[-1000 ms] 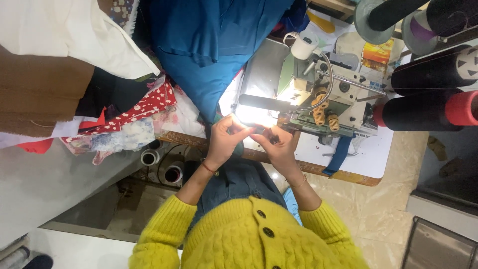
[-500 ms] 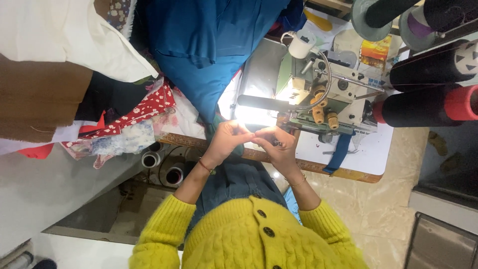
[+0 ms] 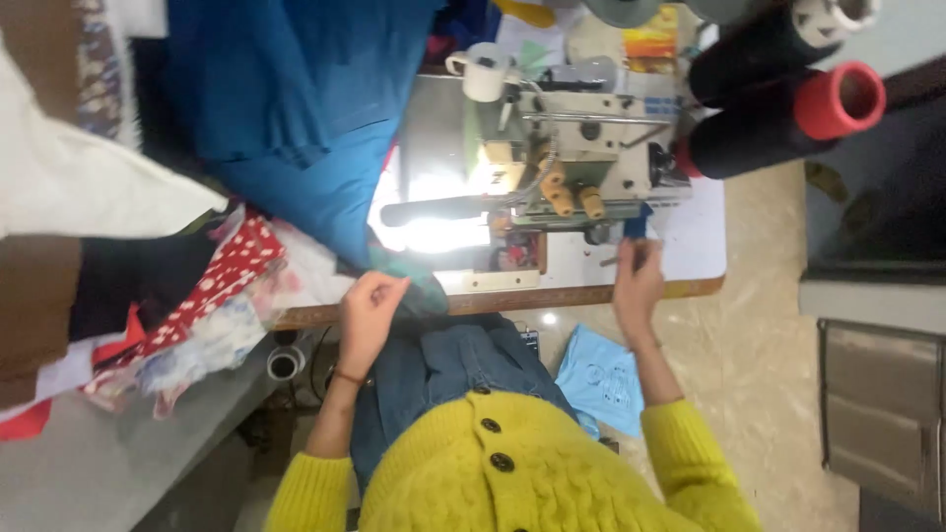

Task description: The person loads multiple spools of thread onto a vertical stand, then pulls thread from each spool to thread the sewing machine. They use scissors to cut the thread and guide it through the machine's tension discs and needle area.

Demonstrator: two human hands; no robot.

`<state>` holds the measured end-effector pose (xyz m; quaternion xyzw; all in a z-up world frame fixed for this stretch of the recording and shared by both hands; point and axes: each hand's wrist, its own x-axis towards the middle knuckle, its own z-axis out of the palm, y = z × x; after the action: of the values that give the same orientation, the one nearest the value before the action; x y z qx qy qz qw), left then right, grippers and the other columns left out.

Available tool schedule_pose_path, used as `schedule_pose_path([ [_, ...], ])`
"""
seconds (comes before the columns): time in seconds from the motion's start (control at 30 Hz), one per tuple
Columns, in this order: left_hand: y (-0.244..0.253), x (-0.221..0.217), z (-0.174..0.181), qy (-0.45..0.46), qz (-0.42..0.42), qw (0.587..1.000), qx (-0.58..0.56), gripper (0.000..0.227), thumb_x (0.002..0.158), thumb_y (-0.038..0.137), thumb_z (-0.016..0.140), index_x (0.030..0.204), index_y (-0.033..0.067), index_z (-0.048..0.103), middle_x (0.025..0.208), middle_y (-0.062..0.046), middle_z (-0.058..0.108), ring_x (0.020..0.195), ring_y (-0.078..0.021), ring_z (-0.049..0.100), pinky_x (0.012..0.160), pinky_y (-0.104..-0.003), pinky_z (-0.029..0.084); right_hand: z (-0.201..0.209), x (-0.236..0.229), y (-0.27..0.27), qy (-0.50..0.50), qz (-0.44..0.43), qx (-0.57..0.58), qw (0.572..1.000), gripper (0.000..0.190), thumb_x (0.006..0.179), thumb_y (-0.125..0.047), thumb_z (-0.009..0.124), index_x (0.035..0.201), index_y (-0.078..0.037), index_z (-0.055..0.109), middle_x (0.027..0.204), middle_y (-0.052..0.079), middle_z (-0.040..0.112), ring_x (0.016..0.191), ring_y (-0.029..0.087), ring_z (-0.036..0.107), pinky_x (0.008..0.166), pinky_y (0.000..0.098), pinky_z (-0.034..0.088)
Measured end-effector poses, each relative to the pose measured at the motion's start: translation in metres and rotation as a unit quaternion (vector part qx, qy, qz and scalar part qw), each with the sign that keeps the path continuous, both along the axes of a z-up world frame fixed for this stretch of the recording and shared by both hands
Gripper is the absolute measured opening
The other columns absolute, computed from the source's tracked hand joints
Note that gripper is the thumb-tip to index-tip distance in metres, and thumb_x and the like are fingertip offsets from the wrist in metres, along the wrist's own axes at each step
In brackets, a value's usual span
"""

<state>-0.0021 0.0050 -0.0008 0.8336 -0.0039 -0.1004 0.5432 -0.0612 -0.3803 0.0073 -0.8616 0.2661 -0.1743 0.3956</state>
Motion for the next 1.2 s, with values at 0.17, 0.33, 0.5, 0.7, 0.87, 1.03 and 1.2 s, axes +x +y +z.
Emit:
schedule_pose_path([
  [0.17, 0.003, -0.007, -0.008, 0.054, -0.016, 0.998, 0.041, 0.023, 0.099, 0.025, 0.074, 0.086, 0.0065, 0.072, 0.072, -0.006, 0.059, 0.073, -0.0155, 0.056, 0.076, -0.032, 0.051, -0.031, 0.009, -0.082, 0.158, -0.092, -0.154, 0.971, 0.049, 0.113, -0.042, 0.052, 0.139, -0.001, 0.050, 0.121, 0.027, 0.059, 0.111, 0.050, 0.063, 0.094, 0.0649, 0.043],
  [0.33, -0.014, -0.008, 0.000, 0.015, -0.034, 0.998, 0.045, 0.013, 0.097, 0.022, 0.074, 0.091, 0.0102, 0.075, 0.081, -0.009, 0.069, 0.081, -0.0265, 0.068, 0.079, -0.037, 0.056, -0.055, 0.034, -0.105, 0.141, -0.028, -0.187, 0.972, 0.052, 0.114, -0.023, 0.051, 0.157, 0.001, 0.037, 0.131, 0.027, 0.042, 0.124, 0.051, 0.045, 0.107, 0.0675, 0.027],
  [0.5, -0.025, -0.004, 0.032, -0.084, 0.001, 0.996, 0.039, 0.003, 0.097, 0.014, 0.072, 0.095, 0.0124, 0.073, 0.084, -0.003, 0.067, 0.082, -0.0225, 0.067, 0.077, -0.035, 0.055, -0.076, 0.036, -0.096, 0.085, -0.041, -0.195, 0.976, 0.053, 0.112, -0.019, 0.058, 0.159, -0.009, 0.035, 0.139, 0.021, 0.037, 0.132, 0.045, 0.041, 0.107, 0.0653, 0.028],
  [0.7, -0.042, 0.044, 0.033, -0.342, -0.002, 0.930, 0.135, 0.011, 0.094, 0.015, 0.078, 0.100, 0.0091, 0.071, 0.105, -0.007, 0.061, 0.109, -0.0275, 0.056, 0.098, -0.043, 0.047, -0.019, 0.045, -0.029, -0.095, -0.130, -0.113, 0.980, 0.030, 0.112, -0.014, 0.056, 0.139, -0.016, 0.044, 0.128, 0.009, 0.038, 0.127, 0.031, 0.043, 0.109, 0.0536, 0.030],
  [0.87, -0.082, 0.087, 0.039, -0.412, 0.036, 0.910, 0.000, 0.043, 0.094, 0.021, 0.079, 0.129, 0.0017, 0.062, 0.129, -0.018, 0.063, 0.133, -0.0337, 0.053, 0.118, -0.040, 0.035, 0.044, 0.058, 0.029, -0.222, -0.099, -0.048, 0.969, 0.019, 0.113, -0.012, 0.045, 0.128, -0.020, 0.037, 0.120, 0.002, 0.031, 0.116, 0.018, 0.037, 0.105, 0.0422, 0.029],
  [1.03, -0.085, 0.108, 0.010, -0.340, -0.073, 0.937, 0.044, 0.053, 0.089, 0.027, 0.065, 0.135, 0.0018, 0.054, 0.147, -0.015, 0.048, 0.141, -0.0296, 0.038, 0.120, -0.041, 0.024, 0.115, 0.077, 0.071, -0.357, 0.051, -0.066, 0.930, 0.022, 0.114, -0.020, 0.046, 0.133, -0.018, 0.035, 0.126, 0.008, 0.042, 0.118, 0.020, 0.047, 0.108, 0.0406, 0.031],
  [1.2, -0.095, 0.103, 0.007, -0.318, -0.044, 0.947, -0.022, 0.045, 0.092, 0.019, 0.061, 0.133, 0.0059, 0.046, 0.140, -0.008, 0.055, 0.137, -0.0219, 0.045, 0.121, -0.039, 0.026, 0.190, 0.149, 0.082, -0.340, 0.299, -0.016, 0.891, 0.021, 0.115, -0.007, 0.039, 0.135, -0.004, 0.046, 0.120, 0.014, 0.055, 0.108, 0.025, 0.059, 0.099, 0.0366, 0.051],
])
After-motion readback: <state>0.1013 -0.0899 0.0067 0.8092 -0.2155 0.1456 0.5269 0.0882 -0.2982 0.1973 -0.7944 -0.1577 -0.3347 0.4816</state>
